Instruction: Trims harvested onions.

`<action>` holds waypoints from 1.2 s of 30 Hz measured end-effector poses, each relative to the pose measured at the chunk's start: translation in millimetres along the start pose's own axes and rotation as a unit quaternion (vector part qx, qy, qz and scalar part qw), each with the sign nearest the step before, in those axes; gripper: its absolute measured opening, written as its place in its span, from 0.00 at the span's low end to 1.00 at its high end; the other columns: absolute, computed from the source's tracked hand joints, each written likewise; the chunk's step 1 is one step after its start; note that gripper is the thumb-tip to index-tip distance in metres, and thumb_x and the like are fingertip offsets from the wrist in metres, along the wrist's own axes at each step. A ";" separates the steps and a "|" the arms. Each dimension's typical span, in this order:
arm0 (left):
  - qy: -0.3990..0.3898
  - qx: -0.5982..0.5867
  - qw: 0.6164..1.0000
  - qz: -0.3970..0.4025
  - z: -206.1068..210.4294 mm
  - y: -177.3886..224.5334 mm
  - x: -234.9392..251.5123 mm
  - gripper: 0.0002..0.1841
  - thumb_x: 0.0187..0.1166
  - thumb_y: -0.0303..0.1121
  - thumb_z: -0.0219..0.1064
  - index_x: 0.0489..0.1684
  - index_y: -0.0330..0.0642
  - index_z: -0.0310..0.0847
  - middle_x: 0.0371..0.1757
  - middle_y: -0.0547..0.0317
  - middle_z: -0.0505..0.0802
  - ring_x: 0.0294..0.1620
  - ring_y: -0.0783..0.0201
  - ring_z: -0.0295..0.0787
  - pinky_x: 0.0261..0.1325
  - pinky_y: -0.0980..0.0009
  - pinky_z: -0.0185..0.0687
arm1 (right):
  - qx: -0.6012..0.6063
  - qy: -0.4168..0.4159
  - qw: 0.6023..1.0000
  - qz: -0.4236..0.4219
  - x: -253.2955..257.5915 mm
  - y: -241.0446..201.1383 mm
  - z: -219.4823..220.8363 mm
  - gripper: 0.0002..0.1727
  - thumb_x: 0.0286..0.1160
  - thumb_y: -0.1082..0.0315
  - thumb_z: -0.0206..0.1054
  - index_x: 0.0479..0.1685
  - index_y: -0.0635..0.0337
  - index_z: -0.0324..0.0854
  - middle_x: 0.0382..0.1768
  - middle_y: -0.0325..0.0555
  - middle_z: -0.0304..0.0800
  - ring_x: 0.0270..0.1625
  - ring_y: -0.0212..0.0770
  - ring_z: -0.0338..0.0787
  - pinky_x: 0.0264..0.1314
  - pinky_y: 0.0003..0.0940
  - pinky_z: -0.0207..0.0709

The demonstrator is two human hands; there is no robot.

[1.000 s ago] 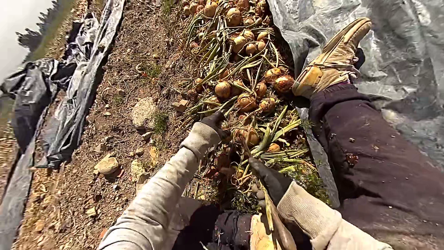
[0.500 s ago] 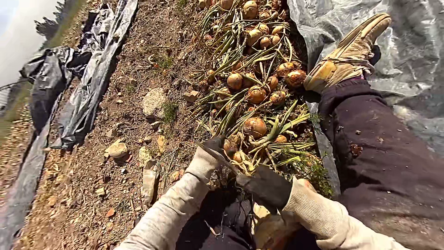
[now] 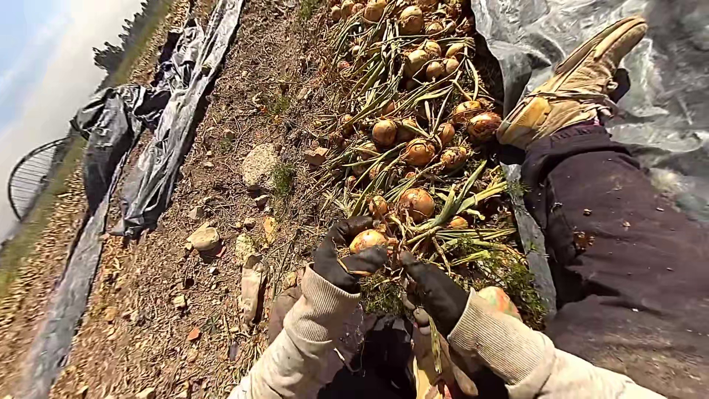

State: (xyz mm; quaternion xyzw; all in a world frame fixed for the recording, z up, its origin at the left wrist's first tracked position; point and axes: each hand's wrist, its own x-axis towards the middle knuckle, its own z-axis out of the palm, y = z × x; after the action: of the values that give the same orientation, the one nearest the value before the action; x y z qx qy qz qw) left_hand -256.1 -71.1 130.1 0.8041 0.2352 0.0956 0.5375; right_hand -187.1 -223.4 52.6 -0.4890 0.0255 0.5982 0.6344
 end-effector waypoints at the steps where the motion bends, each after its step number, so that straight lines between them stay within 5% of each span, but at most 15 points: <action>1: -0.009 -0.004 1.000 -0.011 2.4 -4.7 -5.2 0.28 0.63 0.29 0.79 0.68 0.51 0.83 0.56 0.55 0.93 0.51 0.60 0.92 0.49 0.61 0.92 | 0.007 0.013 1.000 -0.004 0.6 -0.7 -0.9 0.30 0.89 0.38 0.49 0.40 0.59 0.76 0.19 0.40 0.72 0.16 0.35 0.75 0.17 0.31 0.76; 4: 0.018 -0.036 0.999 -0.025 6.2 -11.1 -12.4 0.29 0.60 0.24 0.77 0.67 0.47 0.81 0.54 0.54 0.93 0.50 0.60 0.92 0.50 0.63 0.91 | 0.037 0.084 0.996 -0.018 -0.8 -3.1 -0.1 0.28 0.88 0.41 0.55 0.37 0.59 0.78 0.16 0.39 0.71 0.15 0.34 0.73 0.17 0.31 0.74; 8: 0.155 -0.058 0.986 0.007 -4.9 -2.3 1.5 0.30 0.68 0.24 0.76 0.73 0.44 0.73 0.59 0.55 0.91 0.54 0.61 0.91 0.56 0.62 0.91 | 0.036 0.134 0.988 -0.067 -4.3 -9.1 -10.0 0.26 0.87 0.43 0.57 0.35 0.59 0.75 0.15 0.39 0.72 0.11 0.33 0.73 0.15 0.30 0.74; 13: 0.255 -0.050 0.963 0.075 -17.5 3.9 18.4 0.25 0.71 0.24 0.73 0.68 0.39 0.74 0.51 0.58 0.91 0.48 0.67 0.91 0.51 0.68 0.90 | -0.114 -0.096 0.987 -0.054 -25.5 4.4 -9.0 0.28 0.86 0.39 0.47 0.34 0.54 0.76 0.16 0.34 0.74 0.15 0.30 0.76 0.17 0.26 0.74; 17: 0.154 -0.021 0.988 0.020 -5.1 2.1 -9.7 0.28 0.68 0.27 0.75 0.71 0.46 0.77 0.55 0.58 0.92 0.49 0.65 0.91 0.49 0.66 0.90 | -0.075 -0.056 0.995 -0.036 -16.7 8.3 0.8 0.27 0.90 0.43 0.49 0.35 0.57 0.78 0.17 0.35 0.75 0.17 0.30 0.76 0.21 0.26 0.75; 22: -0.089 -0.003 0.990 -0.112 11.3 -17.3 -23.2 0.25 0.63 0.30 0.79 0.63 0.44 0.84 0.46 0.58 0.95 0.45 0.66 0.93 0.50 0.66 0.91 | -0.168 0.016 0.983 -0.077 2.2 -2.0 -4.2 0.32 0.88 0.38 0.49 0.39 0.59 0.82 0.22 0.40 0.78 0.23 0.34 0.78 0.29 0.33 0.77; 25: -0.192 0.135 0.970 -0.057 8.0 -30.3 -21.6 0.25 0.68 0.43 0.76 0.62 0.40 0.85 0.46 0.60 0.94 0.47 0.71 0.91 0.55 0.67 0.89 | -0.249 0.005 0.967 -0.052 -0.9 -4.4 -5.7 0.34 0.91 0.40 0.46 0.48 0.63 0.85 0.32 0.48 0.85 0.33 0.39 0.85 0.40 0.40 0.82; 28: -0.198 0.262 0.943 0.057 -1.9 -41.0 -19.3 0.26 0.73 0.49 0.72 0.62 0.39 0.85 0.48 0.54 0.94 0.46 0.67 0.91 0.53 0.61 0.89 | -0.226 -0.019 0.974 -0.017 2.2 -1.4 -2.6 0.34 0.92 0.40 0.44 0.45 0.62 0.82 0.25 0.44 0.78 0.24 0.37 0.79 0.29 0.35 0.78; 32: -0.168 0.314 0.928 0.109 -3.6 -49.2 -11.2 0.25 0.71 0.47 0.73 0.64 0.41 0.85 0.51 0.51 0.94 0.47 0.62 0.92 0.52 0.55 0.89 | -0.184 -0.019 0.982 0.029 4.5 -1.8 1.3 0.35 0.90 0.36 0.41 0.46 0.60 0.80 0.22 0.43 0.74 0.18 0.37 0.76 0.22 0.35 0.77; 34: -0.152 0.364 0.918 0.034 -5.6 -53.0 -2.4 0.24 0.73 0.45 0.73 0.67 0.48 0.83 0.54 0.53 0.92 0.49 0.60 0.91 0.54 0.53 0.88 | -0.192 -0.046 0.980 0.013 -6.7 -2.6 3.8 0.33 0.91 0.38 0.43 0.43 0.60 0.80 0.21 0.40 0.73 0.17 0.34 0.75 0.22 0.32 0.75; 36: -0.117 0.425 0.887 -0.135 -22.0 -61.8 22.2 0.26 0.80 0.45 0.71 0.75 0.45 0.78 0.59 0.42 0.91 0.58 0.45 0.90 0.63 0.40 0.82 | -0.225 -0.131 0.965 -0.024 -30.0 -2.4 10.1 0.29 0.90 0.42 0.47 0.38 0.58 0.80 0.21 0.35 0.74 0.19 0.30 0.74 0.25 0.29 0.73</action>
State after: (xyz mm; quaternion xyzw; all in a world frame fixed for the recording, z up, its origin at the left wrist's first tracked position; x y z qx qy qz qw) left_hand -262.8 -23.2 80.6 0.9216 0.2947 -0.1818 0.1755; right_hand -199.4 -238.4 77.8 -0.5366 -0.2050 0.6321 0.5201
